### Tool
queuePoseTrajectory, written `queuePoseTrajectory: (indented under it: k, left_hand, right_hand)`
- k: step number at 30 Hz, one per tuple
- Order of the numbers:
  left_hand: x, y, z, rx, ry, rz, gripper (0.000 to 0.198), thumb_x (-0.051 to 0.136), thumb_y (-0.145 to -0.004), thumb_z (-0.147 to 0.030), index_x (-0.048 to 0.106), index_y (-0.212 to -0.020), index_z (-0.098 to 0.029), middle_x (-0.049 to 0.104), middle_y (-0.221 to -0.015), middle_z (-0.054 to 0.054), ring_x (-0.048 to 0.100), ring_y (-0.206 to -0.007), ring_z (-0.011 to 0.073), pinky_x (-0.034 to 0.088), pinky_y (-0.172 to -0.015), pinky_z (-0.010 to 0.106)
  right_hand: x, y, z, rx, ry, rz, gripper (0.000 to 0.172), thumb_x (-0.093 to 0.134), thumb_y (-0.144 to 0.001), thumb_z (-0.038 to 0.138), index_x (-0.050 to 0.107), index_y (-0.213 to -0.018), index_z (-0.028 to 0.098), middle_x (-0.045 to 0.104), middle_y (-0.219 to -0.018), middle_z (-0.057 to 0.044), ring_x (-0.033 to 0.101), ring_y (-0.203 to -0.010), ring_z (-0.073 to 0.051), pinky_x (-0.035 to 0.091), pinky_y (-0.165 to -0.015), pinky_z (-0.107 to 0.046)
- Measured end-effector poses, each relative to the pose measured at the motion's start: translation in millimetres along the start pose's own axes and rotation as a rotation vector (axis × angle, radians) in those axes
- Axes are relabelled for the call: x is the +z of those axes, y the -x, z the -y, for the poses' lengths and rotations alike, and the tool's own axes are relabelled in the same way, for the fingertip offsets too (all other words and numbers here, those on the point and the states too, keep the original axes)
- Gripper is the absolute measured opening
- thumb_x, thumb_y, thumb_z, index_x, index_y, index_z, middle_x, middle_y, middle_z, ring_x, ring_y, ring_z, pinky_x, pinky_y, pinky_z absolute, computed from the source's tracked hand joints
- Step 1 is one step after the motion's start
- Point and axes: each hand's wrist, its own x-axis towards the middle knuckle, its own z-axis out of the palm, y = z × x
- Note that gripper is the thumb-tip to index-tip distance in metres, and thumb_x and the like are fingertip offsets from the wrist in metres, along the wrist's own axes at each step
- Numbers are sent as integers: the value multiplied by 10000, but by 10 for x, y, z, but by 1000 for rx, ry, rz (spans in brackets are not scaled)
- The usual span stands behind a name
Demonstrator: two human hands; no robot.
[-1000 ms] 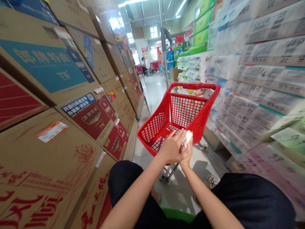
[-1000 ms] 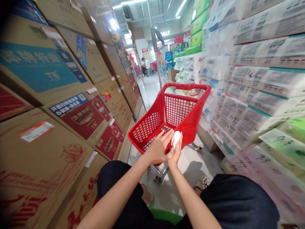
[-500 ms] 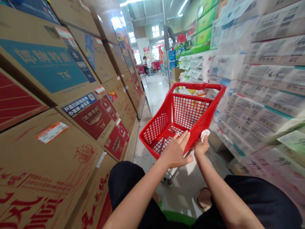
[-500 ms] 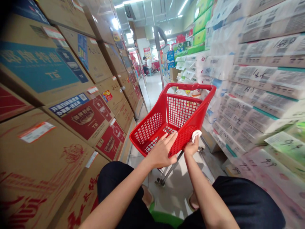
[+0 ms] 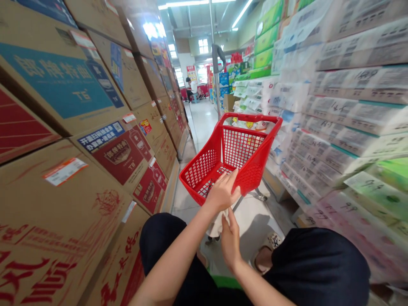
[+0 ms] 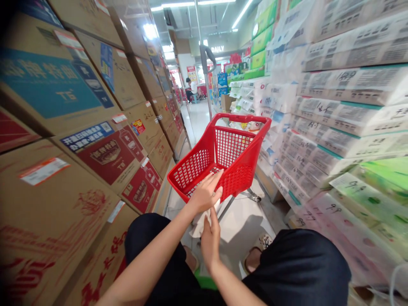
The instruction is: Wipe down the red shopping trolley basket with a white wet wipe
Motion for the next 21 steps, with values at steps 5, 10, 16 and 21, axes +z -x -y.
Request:
queuePoseTrajectory:
  k: [5,10,16,21]
  left_hand:
    - [-88,169,89,-126,313,-361,496,232,-1037,-274,432,-1488,-221,568,-1476,65,534,-1367,195,400,-1183,403]
    - [-162,332,179,-244,218,-337,543,304,-1052,-383,271,-1577,-250,509,-1531,80,535,-1370,233,445,-1134,418]
    - [-253,434,208,-215,51,-106,808,463,-997,-503,17,-1634,-282,317,-1651,93,558,-1346,291,548,-985,405]
    - [-316,570,350,-65,-99,-81,920,604,-919,-518,99,-1630,-223,467,-1559,123,480,-1414,287,249,-1245,517]
  right_hand:
    - [-16,-194,311,-267,149,165,529,410,-1030,310,409,-1557,274,422,-1600,-50,394,-1472,-225,319,-1228,-459]
    - [-271,-910,294,-871,695,532,575,408,-959,115,498,-1497,295,572,-1483,-56,449,-1435,-208,288,-1229,-491]
    - [-668,-2058,505,-898,962,391,453,396,-959,168,623,-1348,219,654,-1366,-104,527,-1356,-257,283,-1218,-557]
    - [-748,-2294,493,-850,915,341,473,373,-949,152,616,-1351,211,627,-1398,-107,486,-1394,-269,320,-1199,-571]
